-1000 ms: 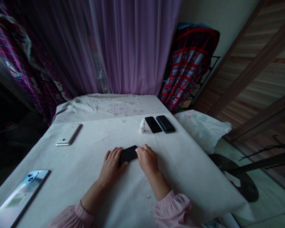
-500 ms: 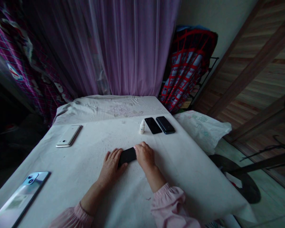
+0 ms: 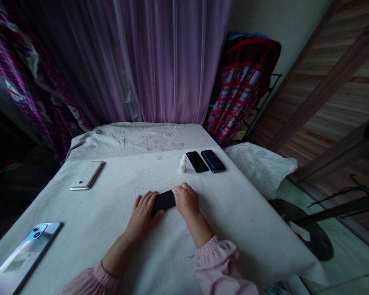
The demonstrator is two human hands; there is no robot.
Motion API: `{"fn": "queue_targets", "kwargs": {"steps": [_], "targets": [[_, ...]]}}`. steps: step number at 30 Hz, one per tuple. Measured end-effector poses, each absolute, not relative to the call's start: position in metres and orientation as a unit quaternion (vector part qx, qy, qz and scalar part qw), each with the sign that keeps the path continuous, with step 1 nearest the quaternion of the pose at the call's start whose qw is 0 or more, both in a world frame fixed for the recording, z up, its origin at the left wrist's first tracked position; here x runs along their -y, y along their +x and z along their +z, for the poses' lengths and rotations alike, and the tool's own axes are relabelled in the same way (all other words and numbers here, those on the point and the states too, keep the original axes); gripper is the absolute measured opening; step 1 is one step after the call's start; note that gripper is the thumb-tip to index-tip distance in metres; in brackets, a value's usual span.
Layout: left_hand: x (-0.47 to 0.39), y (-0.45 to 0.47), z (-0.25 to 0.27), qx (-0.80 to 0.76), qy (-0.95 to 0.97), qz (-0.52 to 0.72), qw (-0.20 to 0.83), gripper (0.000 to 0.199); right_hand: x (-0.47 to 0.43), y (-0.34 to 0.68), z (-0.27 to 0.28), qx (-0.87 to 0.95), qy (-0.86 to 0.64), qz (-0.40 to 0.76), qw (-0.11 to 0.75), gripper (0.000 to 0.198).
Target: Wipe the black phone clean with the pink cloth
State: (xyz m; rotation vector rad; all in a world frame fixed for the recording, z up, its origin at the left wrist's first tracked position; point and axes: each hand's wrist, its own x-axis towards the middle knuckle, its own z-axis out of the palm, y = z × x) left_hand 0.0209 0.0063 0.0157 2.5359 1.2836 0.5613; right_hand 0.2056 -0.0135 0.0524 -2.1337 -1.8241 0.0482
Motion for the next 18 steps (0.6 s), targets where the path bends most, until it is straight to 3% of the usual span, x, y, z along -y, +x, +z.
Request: {"fn": "queue_targets", "kwargs": {"steps": [11,18], "targets": [[-0.006,0.022,0.017,-0.444,0.865,0.195,0.130,0.055,0.039,0.213,0.042,0.638,-0.741,0.025,0.208,0.020],[-0.007,0.020,0.016,-0.437,0.868,0.197,0.128,0.053,0.021,0.207,0.052,0.638,-0.751,0.027,0.171,0.022]]}}
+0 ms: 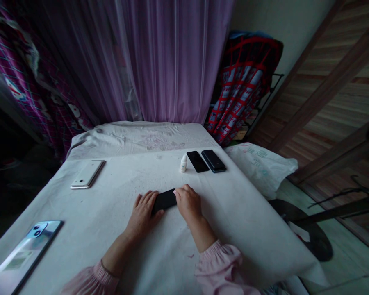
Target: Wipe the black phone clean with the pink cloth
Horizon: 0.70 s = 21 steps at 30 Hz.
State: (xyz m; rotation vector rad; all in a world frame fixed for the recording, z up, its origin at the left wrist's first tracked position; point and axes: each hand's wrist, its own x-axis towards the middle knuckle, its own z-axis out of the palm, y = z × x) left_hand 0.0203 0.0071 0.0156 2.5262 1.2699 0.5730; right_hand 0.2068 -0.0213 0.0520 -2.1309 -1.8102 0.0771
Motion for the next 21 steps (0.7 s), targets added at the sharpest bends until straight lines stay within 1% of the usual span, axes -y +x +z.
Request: {"fn": "queue_targets", "kwargs": {"steps": [6,14,21], "targets": [[-0.006,0.021,0.015,-0.436,0.867,0.208,0.124,0.054,0.009,0.203,0.053,0.630,-0.758,0.024,0.169,0.023],[-0.005,0.021,0.021,-0.438,0.868,0.189,0.135,0.055,0.037,0.210,0.049,0.645,-0.739,0.027,0.191,0.023],[-0.006,0.020,0.020,-0.436,0.869,0.190,0.137,0.056,0.018,0.205,0.053,0.640,-0.751,0.025,0.162,0.023]]}}
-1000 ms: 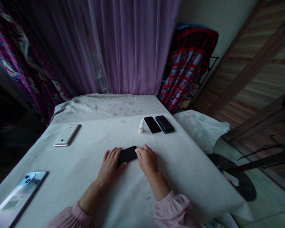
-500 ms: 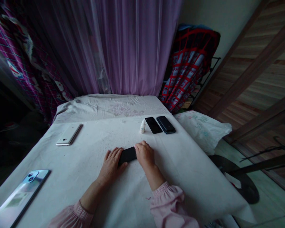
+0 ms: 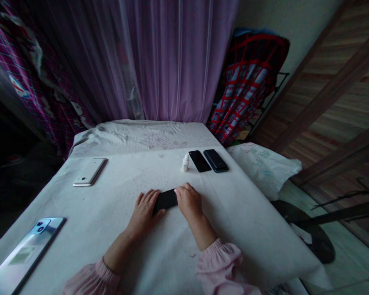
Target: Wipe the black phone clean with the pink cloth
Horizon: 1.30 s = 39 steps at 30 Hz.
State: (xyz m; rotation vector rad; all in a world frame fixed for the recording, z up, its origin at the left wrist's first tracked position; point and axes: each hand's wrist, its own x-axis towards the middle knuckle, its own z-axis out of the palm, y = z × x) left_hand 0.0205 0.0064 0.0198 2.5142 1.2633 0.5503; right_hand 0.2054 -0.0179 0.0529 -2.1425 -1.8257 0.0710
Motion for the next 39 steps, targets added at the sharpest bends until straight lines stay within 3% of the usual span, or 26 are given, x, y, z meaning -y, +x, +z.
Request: {"fn": "queue_targets", "kwargs": {"steps": [13,20,39], "targets": [[-0.006,0.020,0.021,-0.429,0.871,0.191,0.145,0.056,0.041,0.214,0.049,0.643,-0.741,0.031,0.190,0.021],[-0.007,0.019,0.019,-0.427,0.872,0.196,0.141,0.055,0.014,0.206,0.057,0.640,-0.751,0.026,0.157,0.022],[-0.015,0.012,0.013,-0.408,0.884,0.181,0.141,0.057,-0.001,0.213,0.051,0.689,-0.697,0.067,0.189,0.021]]}}
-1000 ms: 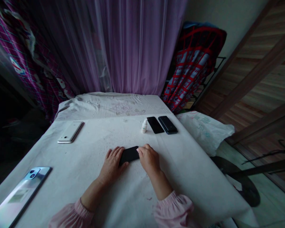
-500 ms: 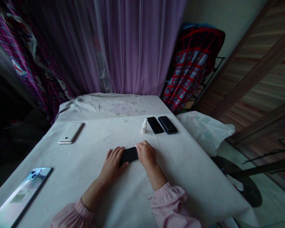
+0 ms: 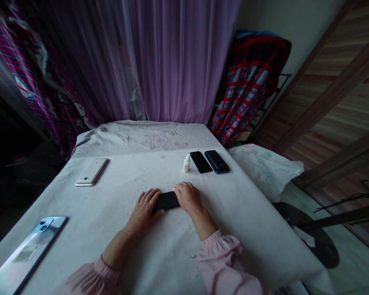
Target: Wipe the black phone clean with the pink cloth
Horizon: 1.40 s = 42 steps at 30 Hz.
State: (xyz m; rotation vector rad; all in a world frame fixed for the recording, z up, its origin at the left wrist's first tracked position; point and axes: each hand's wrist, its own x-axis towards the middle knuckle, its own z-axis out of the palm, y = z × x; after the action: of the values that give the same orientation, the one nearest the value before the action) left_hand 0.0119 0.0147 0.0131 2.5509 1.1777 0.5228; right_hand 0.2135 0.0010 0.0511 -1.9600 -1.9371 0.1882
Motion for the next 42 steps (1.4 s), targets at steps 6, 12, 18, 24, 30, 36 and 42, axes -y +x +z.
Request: {"fn": "queue_targets", "kwargs": {"steps": [6,12,18,24,30,36,42], "targets": [[-0.024,0.007,-0.002,-0.427,0.858,0.258,0.119,0.052,0.009,0.219,0.044,0.681,-0.696,0.086,0.210,0.020],[-0.022,0.008,0.002,-0.466,0.830,0.291,0.098,0.043,0.033,0.217,0.037,0.674,-0.686,0.107,0.254,0.019],[-0.007,0.018,0.014,-0.429,0.869,0.230,0.091,0.069,0.047,0.208,0.035,0.670,-0.687,0.084,0.268,0.018],[-0.001,0.024,0.020,-0.451,0.874,0.168,0.071,0.071,0.053,0.202,0.032,0.683,-0.667,0.023,0.298,0.016],[-0.001,0.024,0.025,-0.453,0.877,0.144,0.076,0.073,0.058,0.196,0.031,0.704,-0.629,0.009,0.328,0.019],[-0.001,0.026,0.027,-0.453,0.878,0.131,0.084,0.069,0.042,0.198,0.034,0.691,-0.658,0.053,0.293,0.018],[-0.002,0.025,0.031,-0.449,0.879,0.127,0.093,0.069,0.014,0.199,0.040,0.667,-0.691,0.070,0.271,0.018]]}}
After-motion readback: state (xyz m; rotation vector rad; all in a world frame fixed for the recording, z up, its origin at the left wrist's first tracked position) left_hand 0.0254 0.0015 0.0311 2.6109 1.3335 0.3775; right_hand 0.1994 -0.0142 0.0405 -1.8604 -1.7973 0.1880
